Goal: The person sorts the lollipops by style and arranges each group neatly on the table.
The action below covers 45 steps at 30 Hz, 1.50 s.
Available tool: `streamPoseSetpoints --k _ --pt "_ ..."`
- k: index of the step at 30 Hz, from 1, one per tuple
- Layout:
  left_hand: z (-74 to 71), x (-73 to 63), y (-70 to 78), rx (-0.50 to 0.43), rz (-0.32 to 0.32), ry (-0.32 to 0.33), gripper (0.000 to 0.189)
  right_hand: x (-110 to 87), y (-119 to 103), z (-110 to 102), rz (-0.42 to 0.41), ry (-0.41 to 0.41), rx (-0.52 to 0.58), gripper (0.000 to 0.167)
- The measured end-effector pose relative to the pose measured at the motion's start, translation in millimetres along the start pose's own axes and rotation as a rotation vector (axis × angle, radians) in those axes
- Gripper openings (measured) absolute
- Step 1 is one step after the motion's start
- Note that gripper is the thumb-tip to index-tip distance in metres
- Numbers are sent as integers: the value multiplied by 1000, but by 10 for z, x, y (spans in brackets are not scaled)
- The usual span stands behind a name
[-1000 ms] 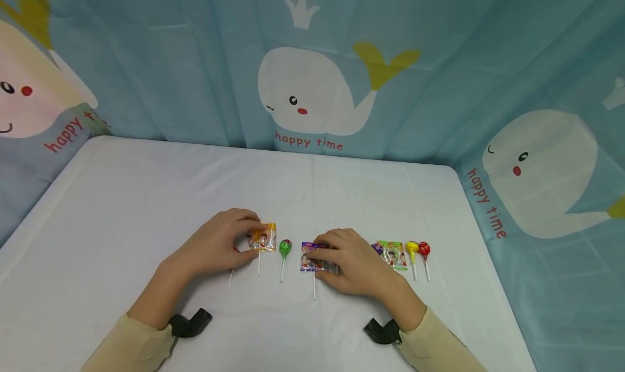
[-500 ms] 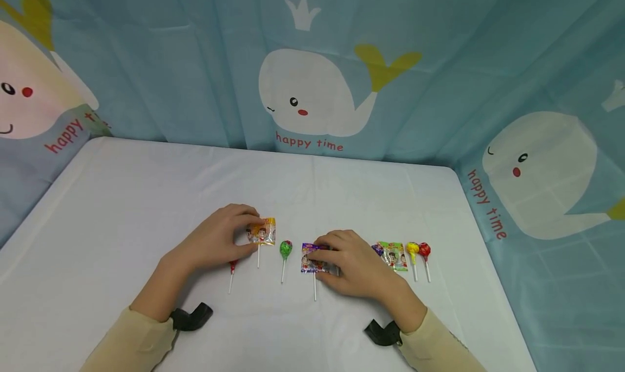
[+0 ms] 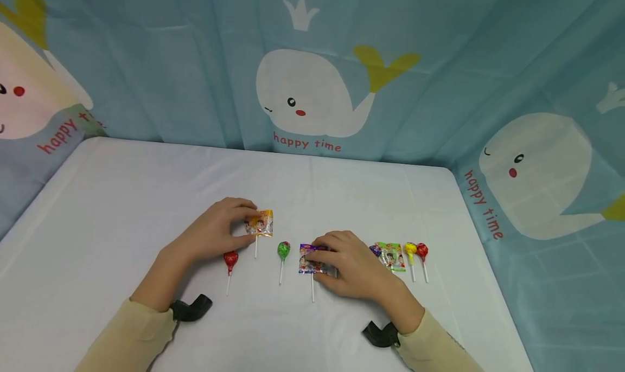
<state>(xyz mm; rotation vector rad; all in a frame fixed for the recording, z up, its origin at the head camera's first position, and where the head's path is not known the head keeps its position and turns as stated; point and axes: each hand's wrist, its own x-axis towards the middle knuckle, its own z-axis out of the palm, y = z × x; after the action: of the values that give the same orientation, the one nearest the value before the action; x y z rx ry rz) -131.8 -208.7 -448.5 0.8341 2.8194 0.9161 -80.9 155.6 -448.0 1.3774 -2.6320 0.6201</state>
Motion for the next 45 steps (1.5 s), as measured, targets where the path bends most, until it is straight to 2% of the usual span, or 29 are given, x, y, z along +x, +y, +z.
streamPoseSetpoints --k 5,9,15,26,31,45 --pt "-3 22 -41 -28 -11 15 49 -1 1 11 6 -6 -7 31" --pt "2 28 -67 -49 -42 33 47 -4 1 9 22 -25 -9 31" --pt "-1 33 -77 -70 -80 46 45 1 6 13 10 -9 -11 31" --pt "17 80 -93 -62 -80 65 44 -3 -12 -5 17 -22 -1 33" --pt "13 82 -90 -59 -73 58 46 -3 -12 -7 16 -15 -3 34" --pt "31 -1 -82 -61 -79 -14 74 -8 2 11 9 -1 -5 33"
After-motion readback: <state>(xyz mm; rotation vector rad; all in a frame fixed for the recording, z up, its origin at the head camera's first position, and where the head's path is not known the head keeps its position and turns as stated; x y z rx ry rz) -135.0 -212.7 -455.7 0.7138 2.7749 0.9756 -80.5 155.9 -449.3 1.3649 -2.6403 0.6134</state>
